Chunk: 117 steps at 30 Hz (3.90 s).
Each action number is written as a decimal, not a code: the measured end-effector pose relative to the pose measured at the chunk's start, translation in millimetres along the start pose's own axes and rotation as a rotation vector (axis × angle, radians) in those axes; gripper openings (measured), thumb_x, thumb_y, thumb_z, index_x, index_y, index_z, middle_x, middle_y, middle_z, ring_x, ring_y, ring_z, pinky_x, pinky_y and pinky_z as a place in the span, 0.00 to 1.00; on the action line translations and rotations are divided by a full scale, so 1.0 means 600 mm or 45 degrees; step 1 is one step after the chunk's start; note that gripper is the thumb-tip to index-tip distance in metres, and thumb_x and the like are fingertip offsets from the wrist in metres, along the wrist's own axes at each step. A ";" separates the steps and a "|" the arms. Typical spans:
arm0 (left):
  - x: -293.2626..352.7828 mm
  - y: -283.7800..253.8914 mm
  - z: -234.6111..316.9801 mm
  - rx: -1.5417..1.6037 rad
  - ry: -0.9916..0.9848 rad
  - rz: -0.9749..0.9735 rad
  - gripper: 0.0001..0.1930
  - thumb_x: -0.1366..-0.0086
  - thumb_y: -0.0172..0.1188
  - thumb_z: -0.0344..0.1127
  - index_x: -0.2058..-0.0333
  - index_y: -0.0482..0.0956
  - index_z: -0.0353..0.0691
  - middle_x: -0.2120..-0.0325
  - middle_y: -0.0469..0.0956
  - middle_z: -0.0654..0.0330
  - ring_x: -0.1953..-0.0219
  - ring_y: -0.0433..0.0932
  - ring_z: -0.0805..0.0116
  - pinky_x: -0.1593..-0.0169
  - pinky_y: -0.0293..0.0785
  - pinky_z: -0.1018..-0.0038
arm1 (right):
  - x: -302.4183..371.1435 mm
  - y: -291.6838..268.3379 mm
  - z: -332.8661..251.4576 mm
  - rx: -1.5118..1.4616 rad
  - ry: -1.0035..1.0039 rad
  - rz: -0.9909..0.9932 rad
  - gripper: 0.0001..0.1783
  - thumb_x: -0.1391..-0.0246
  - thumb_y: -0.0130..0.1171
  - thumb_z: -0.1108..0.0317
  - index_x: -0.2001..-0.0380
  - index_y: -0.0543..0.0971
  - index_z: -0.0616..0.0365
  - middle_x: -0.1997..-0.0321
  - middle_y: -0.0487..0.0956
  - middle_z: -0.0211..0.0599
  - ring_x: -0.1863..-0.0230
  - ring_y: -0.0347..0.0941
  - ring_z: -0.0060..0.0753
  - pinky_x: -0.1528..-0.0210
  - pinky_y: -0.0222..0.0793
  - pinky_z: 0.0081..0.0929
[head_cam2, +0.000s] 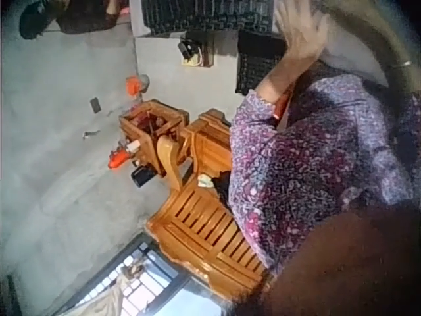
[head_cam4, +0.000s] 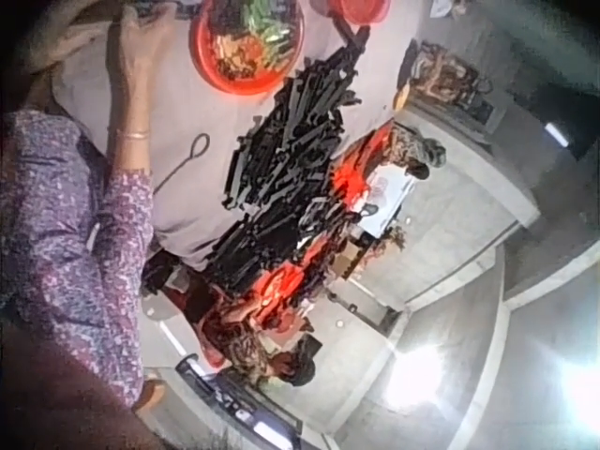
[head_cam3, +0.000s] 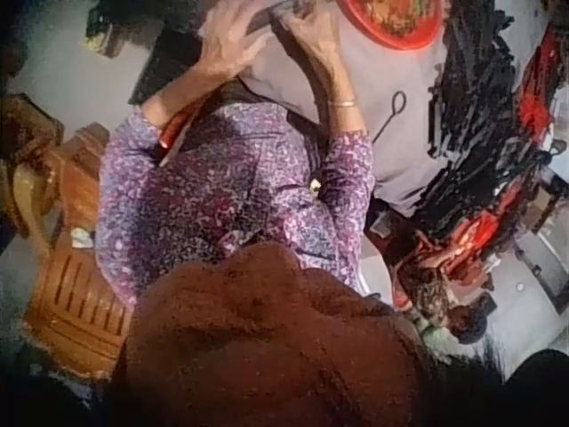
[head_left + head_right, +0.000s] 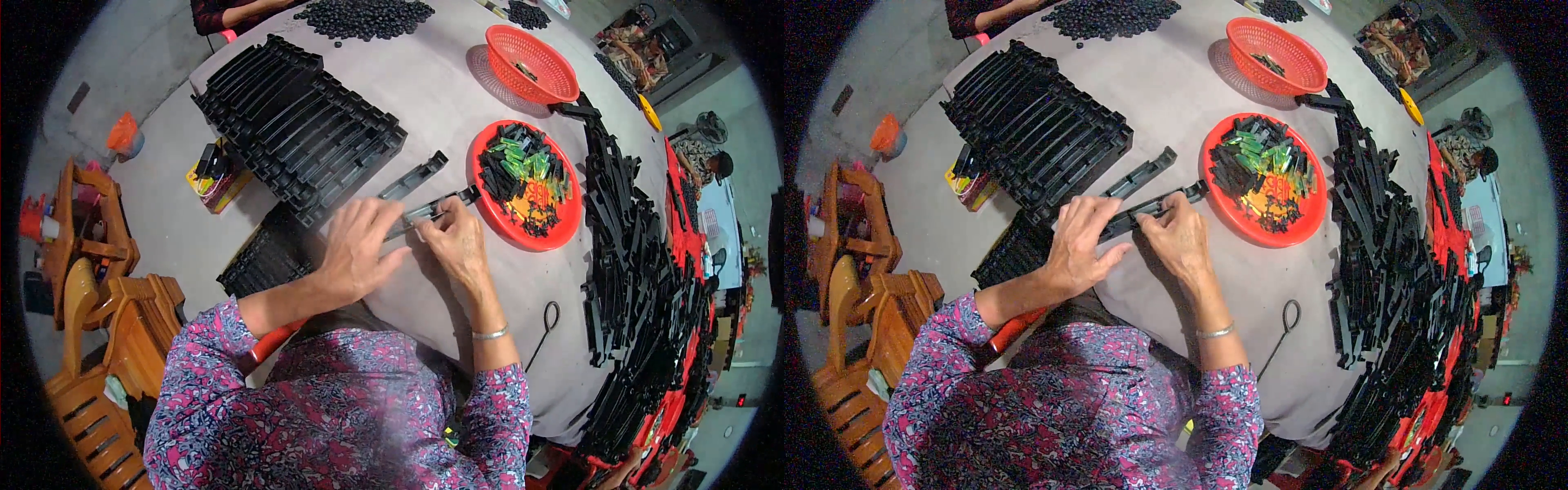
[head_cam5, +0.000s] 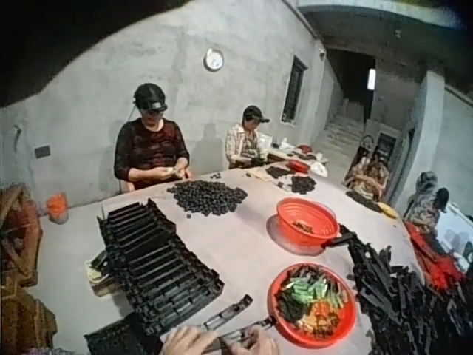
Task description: The person assembles small plastic components and rubber rings by hand, taking them from sorting trays and fitting them together with an assembly tool.
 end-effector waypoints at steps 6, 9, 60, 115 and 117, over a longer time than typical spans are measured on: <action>0.008 -0.010 -0.028 0.006 -0.043 -0.034 0.38 0.54 0.72 0.31 0.44 0.65 0.33 0.51 0.68 0.48 0.49 0.67 0.49 0.47 0.65 0.58 | -0.034 0.013 -0.003 0.079 0.018 -0.095 0.16 0.58 0.65 0.63 0.72 0.73 0.62 0.83 0.75 0.35 0.79 0.67 0.22 0.75 0.66 0.28; 0.010 -0.006 -0.020 0.037 -0.037 -0.049 0.38 0.54 0.71 0.29 0.43 0.64 0.33 0.51 0.68 0.47 0.49 0.67 0.47 0.46 0.66 0.57 | -0.039 0.015 -0.006 0.095 0.025 -0.094 0.15 0.57 0.65 0.63 0.72 0.73 0.62 0.82 0.75 0.35 0.78 0.69 0.23 0.73 0.67 0.28; -0.051 0.019 -0.023 -0.202 0.014 -0.019 0.20 0.47 0.58 0.24 0.52 0.73 0.35 0.66 0.74 0.52 0.58 0.74 0.52 0.60 0.76 0.61 | 0.082 0.003 0.052 -0.527 0.052 -0.015 0.06 0.41 0.58 0.72 0.68 0.79 0.65 0.75 0.77 0.26 0.74 0.70 0.17 0.69 0.68 0.19; -0.140 -0.194 -0.145 -0.543 -0.198 0.180 0.12 0.48 0.57 0.25 0.63 0.82 0.35 0.68 0.81 0.50 0.62 0.80 0.47 0.57 0.77 0.56 | 0.079 0.009 0.071 -0.669 -0.016 -0.066 0.05 0.41 0.57 0.74 0.69 0.78 0.64 0.76 0.75 0.27 0.74 0.68 0.17 0.72 0.66 0.18; -0.143 -0.207 -0.176 -0.573 -0.207 0.216 0.12 0.48 0.57 0.25 0.63 0.82 0.35 0.68 0.80 0.50 0.62 0.80 0.47 0.57 0.77 0.56 | 0.079 0.006 0.068 -0.596 -0.023 -0.051 0.05 0.41 0.57 0.73 0.69 0.78 0.64 0.75 0.76 0.27 0.73 0.68 0.15 0.71 0.67 0.17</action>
Point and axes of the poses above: each hand's wrist, its own x-axis away from the middle knuckle, its own y-axis out of the palm, z = x × y, the point moved 6 cm from there along -x, towards the middle knuckle
